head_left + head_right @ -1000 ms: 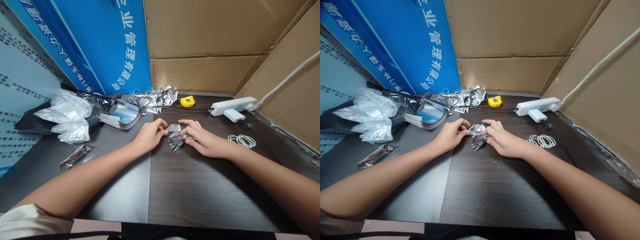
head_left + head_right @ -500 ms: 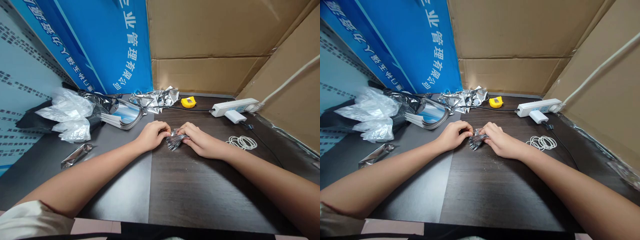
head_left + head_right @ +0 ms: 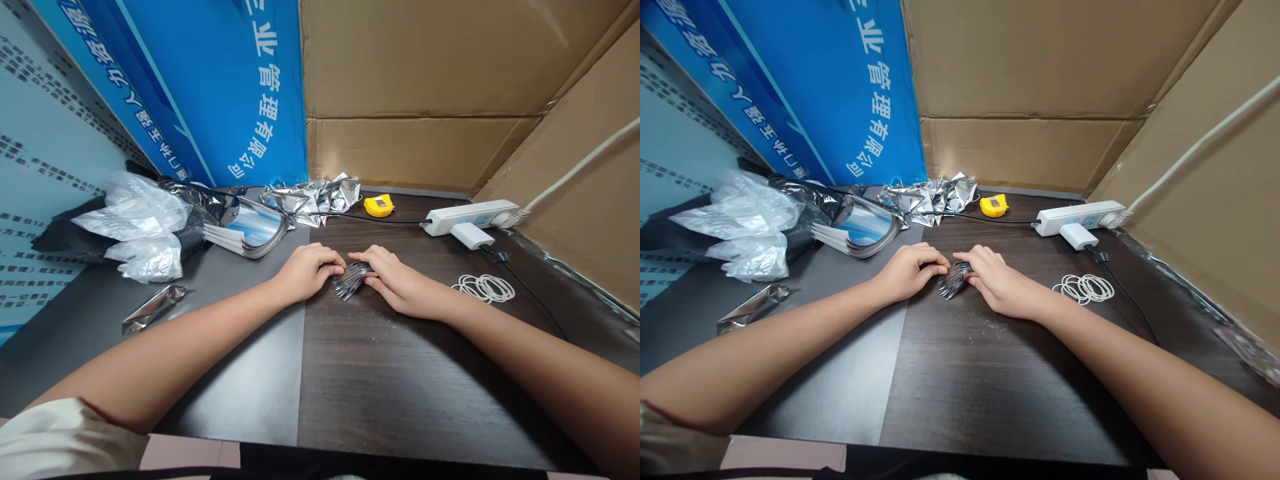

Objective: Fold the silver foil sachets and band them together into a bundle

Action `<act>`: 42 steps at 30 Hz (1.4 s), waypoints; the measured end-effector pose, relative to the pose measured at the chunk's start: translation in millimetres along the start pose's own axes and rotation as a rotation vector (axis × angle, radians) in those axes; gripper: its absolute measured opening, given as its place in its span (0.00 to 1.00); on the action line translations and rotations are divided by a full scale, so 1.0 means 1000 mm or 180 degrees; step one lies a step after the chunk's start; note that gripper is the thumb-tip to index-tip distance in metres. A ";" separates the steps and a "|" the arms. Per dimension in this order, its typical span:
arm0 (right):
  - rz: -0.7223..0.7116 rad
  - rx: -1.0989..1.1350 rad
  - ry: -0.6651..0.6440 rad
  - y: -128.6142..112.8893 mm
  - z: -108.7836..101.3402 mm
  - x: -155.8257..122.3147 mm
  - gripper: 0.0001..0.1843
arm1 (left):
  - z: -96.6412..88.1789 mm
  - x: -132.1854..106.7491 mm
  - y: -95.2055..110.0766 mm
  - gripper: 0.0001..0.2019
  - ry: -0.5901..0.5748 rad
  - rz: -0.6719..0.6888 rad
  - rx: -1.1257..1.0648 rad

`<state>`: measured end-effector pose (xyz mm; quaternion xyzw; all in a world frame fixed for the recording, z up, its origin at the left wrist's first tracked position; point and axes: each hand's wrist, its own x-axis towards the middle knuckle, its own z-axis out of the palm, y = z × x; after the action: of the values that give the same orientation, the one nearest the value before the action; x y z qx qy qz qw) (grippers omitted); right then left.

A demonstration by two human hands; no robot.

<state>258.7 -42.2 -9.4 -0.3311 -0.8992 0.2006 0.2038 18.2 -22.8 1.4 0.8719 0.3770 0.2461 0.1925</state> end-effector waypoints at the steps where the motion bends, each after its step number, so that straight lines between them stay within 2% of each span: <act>1: -0.0022 0.0005 0.0004 0.000 0.000 0.000 0.21 | 0.000 0.000 -0.001 0.05 0.0002 0.0043 0.0014; 5: -0.0068 0.0011 -0.0048 0.002 0.000 0.001 0.20 | 0.003 0.000 -0.004 0.06 0.0030 0.0188 0.0056; 13: -0.0252 0.0059 -0.0034 0.005 0.003 0.001 0.28 | 0.007 0.000 -0.006 0.09 0.0129 0.0212 -0.0192; 19: -0.0239 0.0089 -0.0077 0.002 0.000 0.002 0.23 | 0.005 -0.001 -0.005 0.07 0.0071 0.0140 -0.0278; 23: -0.0145 0.0129 -0.0046 0.001 0.000 0.004 0.18 | 0.001 -0.001 -0.004 0.10 0.0029 -0.0007 0.0420; 28: 0.0004 0.0097 -0.0039 0.006 -0.003 0.002 0.13 | -0.003 0.004 -0.002 0.21 -0.0303 -0.0652 0.1417; 30: 0.0068 0.0081 -0.0049 0.010 -0.007 0.001 0.13 | -0.003 0.008 -0.002 0.24 -0.0441 -0.0802 0.1524; 35: 0.0067 0.0141 -0.0057 0.015 -0.013 -0.002 0.14 | -0.006 0.014 -0.003 0.25 -0.0629 -0.0830 0.1588; 42: 0.0119 0.0186 -0.0064 0.018 -0.012 -0.002 0.14 | -0.006 0.014 -0.007 0.21 -0.0344 -0.0604 0.1551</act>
<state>275.3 -28.9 -8.9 -0.3398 -0.8886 0.2339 0.2005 18.9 -6.9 7.0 0.8652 0.4944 0.0820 0.0190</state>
